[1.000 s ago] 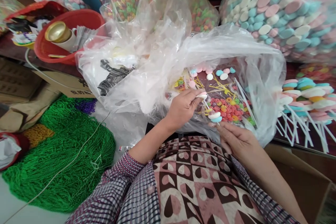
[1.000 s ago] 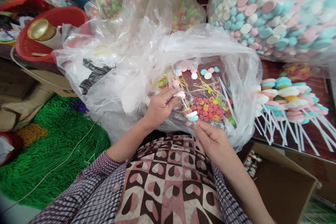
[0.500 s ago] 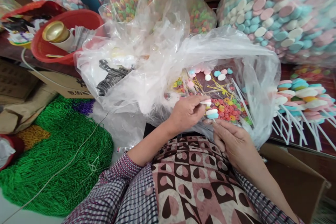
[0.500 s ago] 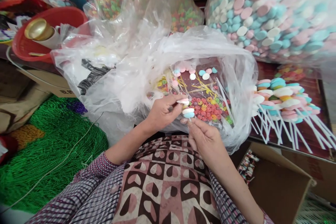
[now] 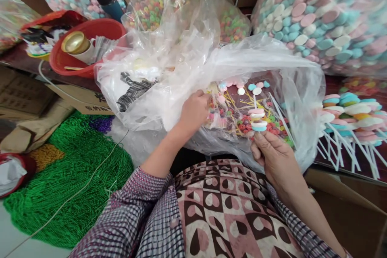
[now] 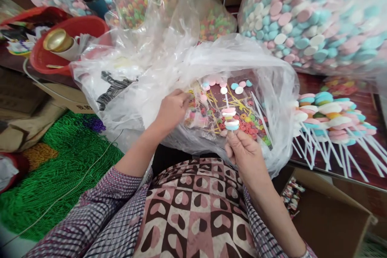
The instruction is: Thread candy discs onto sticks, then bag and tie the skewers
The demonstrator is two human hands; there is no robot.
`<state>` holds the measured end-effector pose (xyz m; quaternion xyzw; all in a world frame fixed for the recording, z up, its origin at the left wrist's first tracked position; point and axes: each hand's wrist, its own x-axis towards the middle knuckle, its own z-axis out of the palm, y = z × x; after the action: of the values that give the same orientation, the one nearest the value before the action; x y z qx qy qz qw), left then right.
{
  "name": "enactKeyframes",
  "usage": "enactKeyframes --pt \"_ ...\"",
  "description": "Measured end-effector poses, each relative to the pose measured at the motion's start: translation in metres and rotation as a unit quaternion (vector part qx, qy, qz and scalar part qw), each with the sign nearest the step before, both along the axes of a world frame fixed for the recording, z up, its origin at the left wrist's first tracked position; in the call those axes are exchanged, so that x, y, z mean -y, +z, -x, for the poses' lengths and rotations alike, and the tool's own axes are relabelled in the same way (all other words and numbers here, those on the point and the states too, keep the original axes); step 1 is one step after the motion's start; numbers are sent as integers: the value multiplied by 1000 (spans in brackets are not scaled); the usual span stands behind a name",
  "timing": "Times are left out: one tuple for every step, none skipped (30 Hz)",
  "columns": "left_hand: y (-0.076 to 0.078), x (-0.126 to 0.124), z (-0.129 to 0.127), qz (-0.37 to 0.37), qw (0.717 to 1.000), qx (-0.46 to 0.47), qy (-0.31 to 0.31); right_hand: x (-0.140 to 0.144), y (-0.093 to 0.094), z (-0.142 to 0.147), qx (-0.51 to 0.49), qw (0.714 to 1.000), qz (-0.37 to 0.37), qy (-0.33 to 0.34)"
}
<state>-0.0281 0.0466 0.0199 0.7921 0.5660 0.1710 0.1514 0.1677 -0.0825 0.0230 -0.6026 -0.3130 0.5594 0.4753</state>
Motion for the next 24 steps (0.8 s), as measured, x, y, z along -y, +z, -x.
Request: enactKeyframes --pt "-1 -7 1 7 998 -60 0 1 0 1 -3 1000 1 6" --pt "-2 -13 0 15 994 -105 -3 2 -1 3 -5 1000 0 12" --pt "-3 -17 -1 20 990 -136 -6 3 -1 4 -6 1000 -1 18" --pt "-3 -20 -2 24 988 -154 -9 4 -2 4 -6 1000 -3 20" --pt "-4 -22 -3 29 986 -163 -13 5 -2 4 -6 1000 -4 20" --pt "-4 -22 -4 34 985 -165 -17 5 -3 4 -7 1000 -3 18" --pt "-4 -22 -4 39 985 -164 -24 6 -3 4 -9 1000 -1 13" --pt "-4 -21 -3 42 986 -161 -30 6 -4 3 -11 1000 1 9" --pt "-4 -20 -2 43 986 -157 -37 6 -5 2 -12 1000 3 6" --pt "-5 -19 -1 42 987 -152 -45 6 -5 2 -13 1000 5 5" --pt "-5 -18 0 39 987 -147 -52 5 -6 1 -13 1000 5 7" --pt "-5 -17 1 37 987 -144 -59 5 -7 1 -13 1000 4 9" --pt "-6 -17 2 35 987 -142 -67 5 -8 2 -13 1000 4 13" --pt "-6 -17 2 34 986 -145 -73 5 -9 2 -14 1000 3 16" --pt "-7 -17 1 34 985 -150 -77 5 -10 3 -15 1000 3 18" --pt "-7 -18 1 35 984 -155 -80 5 -10 3 -15 1000 5 19" --pt "-7 -18 0 38 983 -160 -85 5 -11 4 -15 1000 6 21" --pt "-6 -19 -1 40 982 -162 -89 5 -11 4 -15 1000 9 22" --pt "-6 -19 -1 42 982 -159 -92 6 -11 4 -14 1000 12 25" --pt "-5 -20 -1 41 983 -153 -94 6 -11 4 -12 999 16 28" --pt "-5 -19 -1 39 985 -142 -93 6 -11 5 -11 999 19 31" --pt "-4 -18 0 37 987 -129 -93 6 -12 5 -8 999 20 34" --pt "-4 -17 1 35 989 -113 -91 6 -12 5 -5 999 21 36" --pt "-4 -15 2 35 991 -95 -88 6 -12 5 0 999 21 40"
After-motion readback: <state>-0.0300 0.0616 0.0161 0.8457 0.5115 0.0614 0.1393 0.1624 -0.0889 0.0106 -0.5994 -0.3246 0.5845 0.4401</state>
